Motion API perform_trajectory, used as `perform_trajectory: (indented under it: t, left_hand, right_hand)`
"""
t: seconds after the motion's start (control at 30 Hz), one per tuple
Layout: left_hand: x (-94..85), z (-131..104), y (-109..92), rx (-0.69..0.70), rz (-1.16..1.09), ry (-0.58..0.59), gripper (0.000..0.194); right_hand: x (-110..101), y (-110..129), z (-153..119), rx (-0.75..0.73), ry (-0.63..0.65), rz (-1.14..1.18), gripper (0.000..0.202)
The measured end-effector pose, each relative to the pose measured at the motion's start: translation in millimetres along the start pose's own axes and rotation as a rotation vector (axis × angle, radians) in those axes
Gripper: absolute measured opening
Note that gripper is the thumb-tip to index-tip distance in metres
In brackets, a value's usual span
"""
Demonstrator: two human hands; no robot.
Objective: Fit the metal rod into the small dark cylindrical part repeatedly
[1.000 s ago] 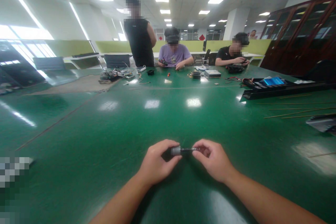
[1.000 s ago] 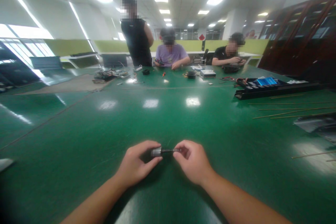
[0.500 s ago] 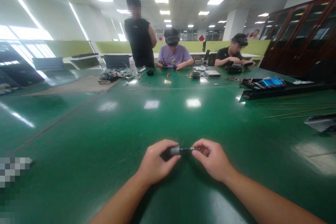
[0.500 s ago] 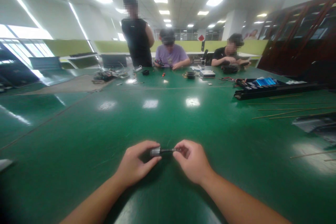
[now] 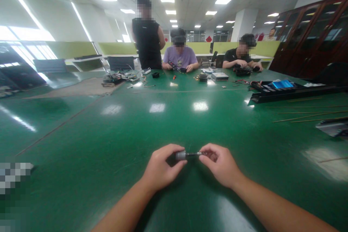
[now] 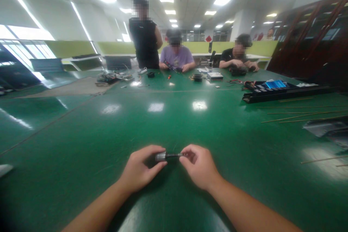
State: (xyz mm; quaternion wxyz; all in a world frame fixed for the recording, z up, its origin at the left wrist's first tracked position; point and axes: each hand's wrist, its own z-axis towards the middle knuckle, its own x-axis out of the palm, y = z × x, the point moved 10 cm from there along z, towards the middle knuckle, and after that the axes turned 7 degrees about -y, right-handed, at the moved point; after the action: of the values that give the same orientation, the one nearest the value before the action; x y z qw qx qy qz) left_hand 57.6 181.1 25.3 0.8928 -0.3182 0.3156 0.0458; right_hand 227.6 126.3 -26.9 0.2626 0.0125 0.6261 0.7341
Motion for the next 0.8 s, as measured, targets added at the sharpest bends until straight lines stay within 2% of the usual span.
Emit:
perform_trajectory:
  t: [0.3, 0.53, 0.6, 0.67, 0.8]
  left_hand:
    - [0.5, 1.5, 2.0, -0.018, 0.001, 0.017, 0.025]
    - [-3.6, 4.1, 6.1, -0.017, 0.089, 0.024, 0.021]
    - [-8.9, 6.0, 13.8, -0.082, 0.096, -0.009, 0.022]
    - [-17.6, 8.3, 27.1, -0.211, 0.072, -0.076, 0.029]
    - [-42.3, 5.2, 53.3, -0.522, -0.101, -0.217, 0.059]
  right_hand:
    - [0.6, -2.5, 0.1, 0.005, -0.004, 0.022, 0.015]
    - [1.2, -6.0, 3.3, 0.018, -0.017, 0.061, 0.016]
    - [1.3, -8.4, 4.7, 0.024, -0.022, 0.085, 0.018]
    - [2.0, -10.6, 5.8, 0.031, -0.017, 0.107, 0.021]
    - [2.7, -12.3, 7.7, 0.032, -0.016, 0.136, 0.027]
